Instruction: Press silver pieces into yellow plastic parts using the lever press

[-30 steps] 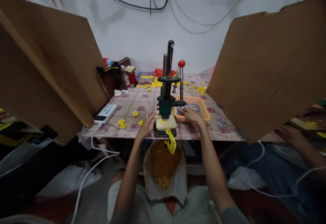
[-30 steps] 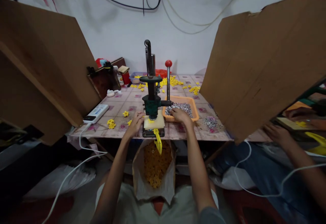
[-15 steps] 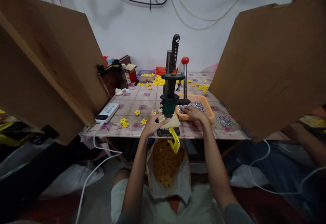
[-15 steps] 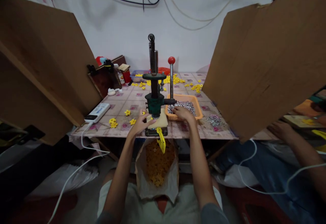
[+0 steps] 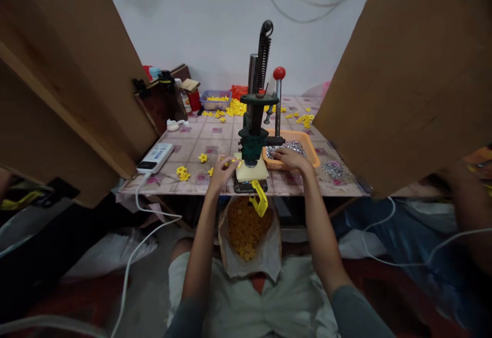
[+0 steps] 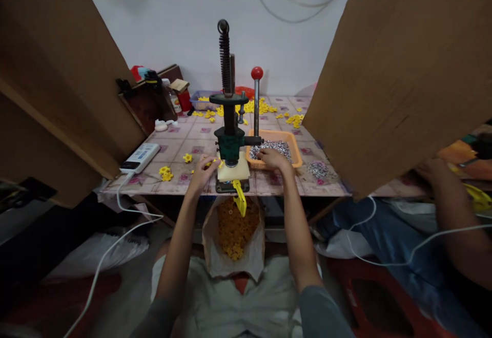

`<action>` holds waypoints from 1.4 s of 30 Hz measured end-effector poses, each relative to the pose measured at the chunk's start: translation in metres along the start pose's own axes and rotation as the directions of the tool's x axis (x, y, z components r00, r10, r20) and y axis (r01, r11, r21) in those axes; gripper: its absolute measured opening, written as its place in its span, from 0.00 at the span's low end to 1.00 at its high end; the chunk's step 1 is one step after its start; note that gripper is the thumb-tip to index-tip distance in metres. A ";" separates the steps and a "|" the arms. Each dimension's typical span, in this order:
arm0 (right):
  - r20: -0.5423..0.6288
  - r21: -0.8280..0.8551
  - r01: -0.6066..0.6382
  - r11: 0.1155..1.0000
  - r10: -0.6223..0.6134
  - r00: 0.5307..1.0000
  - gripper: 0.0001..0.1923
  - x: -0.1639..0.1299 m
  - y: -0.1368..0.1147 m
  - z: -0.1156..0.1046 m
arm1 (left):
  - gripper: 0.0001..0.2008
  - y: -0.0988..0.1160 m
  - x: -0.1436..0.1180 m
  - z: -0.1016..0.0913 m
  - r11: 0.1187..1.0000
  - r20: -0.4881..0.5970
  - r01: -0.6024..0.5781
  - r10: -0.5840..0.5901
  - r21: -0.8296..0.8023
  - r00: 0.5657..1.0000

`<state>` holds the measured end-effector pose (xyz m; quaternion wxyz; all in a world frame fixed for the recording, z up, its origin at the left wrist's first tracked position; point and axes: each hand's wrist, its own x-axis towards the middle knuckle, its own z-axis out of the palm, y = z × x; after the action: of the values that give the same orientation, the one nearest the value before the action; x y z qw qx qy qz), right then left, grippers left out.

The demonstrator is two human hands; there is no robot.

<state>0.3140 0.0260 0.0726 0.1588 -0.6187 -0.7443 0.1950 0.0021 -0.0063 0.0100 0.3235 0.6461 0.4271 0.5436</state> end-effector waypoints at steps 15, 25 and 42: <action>-0.006 0.145 0.074 0.987 -0.074 0.997 0.15 -0.005 -0.004 -0.002 | 0.13 0.006 -0.003 -0.002 0.999 0.063 -0.005 0.003 0.033 0.998; -0.077 0.420 0.094 0.903 -0.068 0.995 0.28 -0.013 0.006 -0.019 | 0.21 0.017 -0.010 -0.007 0.991 0.289 -0.134 0.133 -0.014 0.948; -0.034 0.787 -0.028 0.616 0.089 0.995 0.26 -0.011 0.015 -0.018 | 0.15 -0.007 -0.005 -0.004 0.998 0.070 0.002 0.003 -0.062 0.998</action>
<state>0.3375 0.0190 0.0815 0.4325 -0.5173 -0.5578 0.4839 -0.0033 -0.0074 0.0023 0.3580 0.6545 0.3983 0.5337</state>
